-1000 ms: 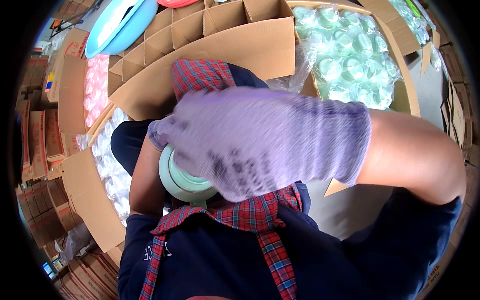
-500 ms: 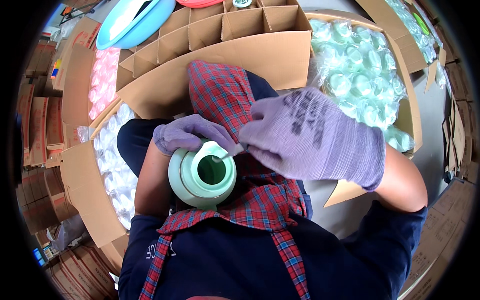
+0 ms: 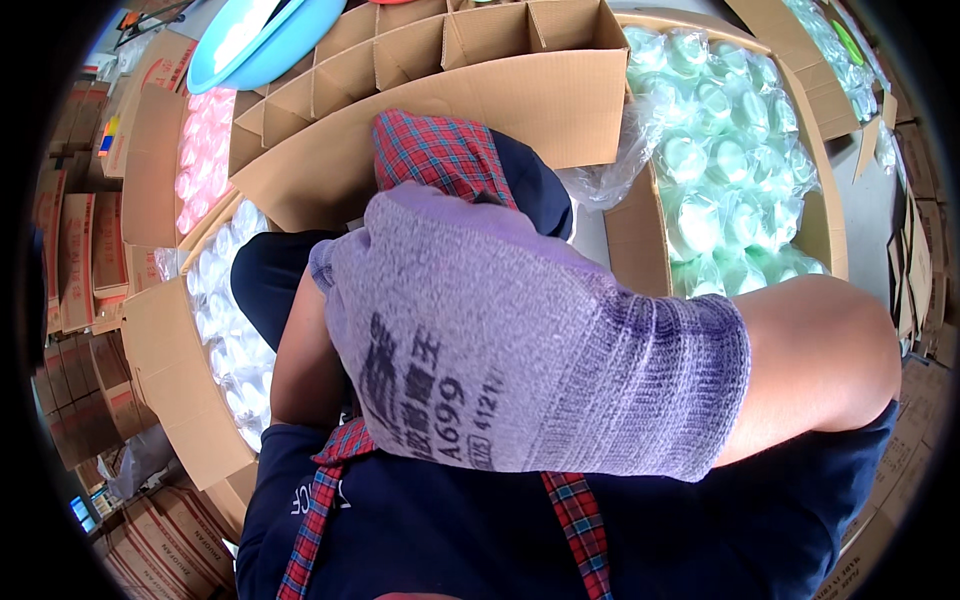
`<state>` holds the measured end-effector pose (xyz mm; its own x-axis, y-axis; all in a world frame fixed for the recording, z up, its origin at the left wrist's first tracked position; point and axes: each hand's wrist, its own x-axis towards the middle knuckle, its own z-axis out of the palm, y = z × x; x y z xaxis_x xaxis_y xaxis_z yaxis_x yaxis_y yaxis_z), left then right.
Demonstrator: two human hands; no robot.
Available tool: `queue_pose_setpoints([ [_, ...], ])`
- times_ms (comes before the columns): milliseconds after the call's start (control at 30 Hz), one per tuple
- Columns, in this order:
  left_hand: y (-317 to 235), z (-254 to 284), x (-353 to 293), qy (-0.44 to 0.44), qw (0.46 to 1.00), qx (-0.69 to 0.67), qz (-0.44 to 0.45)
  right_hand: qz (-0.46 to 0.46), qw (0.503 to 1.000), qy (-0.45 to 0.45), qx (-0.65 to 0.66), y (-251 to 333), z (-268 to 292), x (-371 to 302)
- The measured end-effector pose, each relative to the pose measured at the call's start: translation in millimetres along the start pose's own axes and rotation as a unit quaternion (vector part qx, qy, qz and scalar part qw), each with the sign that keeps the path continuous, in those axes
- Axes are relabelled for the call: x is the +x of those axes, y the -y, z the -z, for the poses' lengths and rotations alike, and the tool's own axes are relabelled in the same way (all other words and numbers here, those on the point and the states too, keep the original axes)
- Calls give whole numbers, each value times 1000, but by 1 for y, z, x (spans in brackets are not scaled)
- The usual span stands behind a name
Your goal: The person assembles light green plastic pitchers by inserting a metal strainer and a lid into each unit, then wrapping them in clear plastic bags and placing them into a cardboard box. The process is repeated for multiple pitchers.
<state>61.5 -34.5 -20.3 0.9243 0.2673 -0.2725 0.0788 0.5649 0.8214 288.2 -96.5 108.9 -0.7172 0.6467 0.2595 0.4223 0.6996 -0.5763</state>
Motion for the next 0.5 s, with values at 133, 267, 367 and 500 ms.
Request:
queue_pose_setpoints([
  [133, 6, 0, -3, -30, 999, 22, 6, 149, 981, -54, -111, -5, -8, -14],
  [267, 9, 10, 6, 49, 998, 26, -31, 339, 886, -12, -317, -18, 5, -20],
  [367, 8, 8, -4, 12, 1000, -7, 25, 195, 943, 42, -267, -16, 25, -16],
  [500, -20, 4, -9, 37, 969, 226, -93, 23, 954, 33, -297, -40, 47, 3],
])
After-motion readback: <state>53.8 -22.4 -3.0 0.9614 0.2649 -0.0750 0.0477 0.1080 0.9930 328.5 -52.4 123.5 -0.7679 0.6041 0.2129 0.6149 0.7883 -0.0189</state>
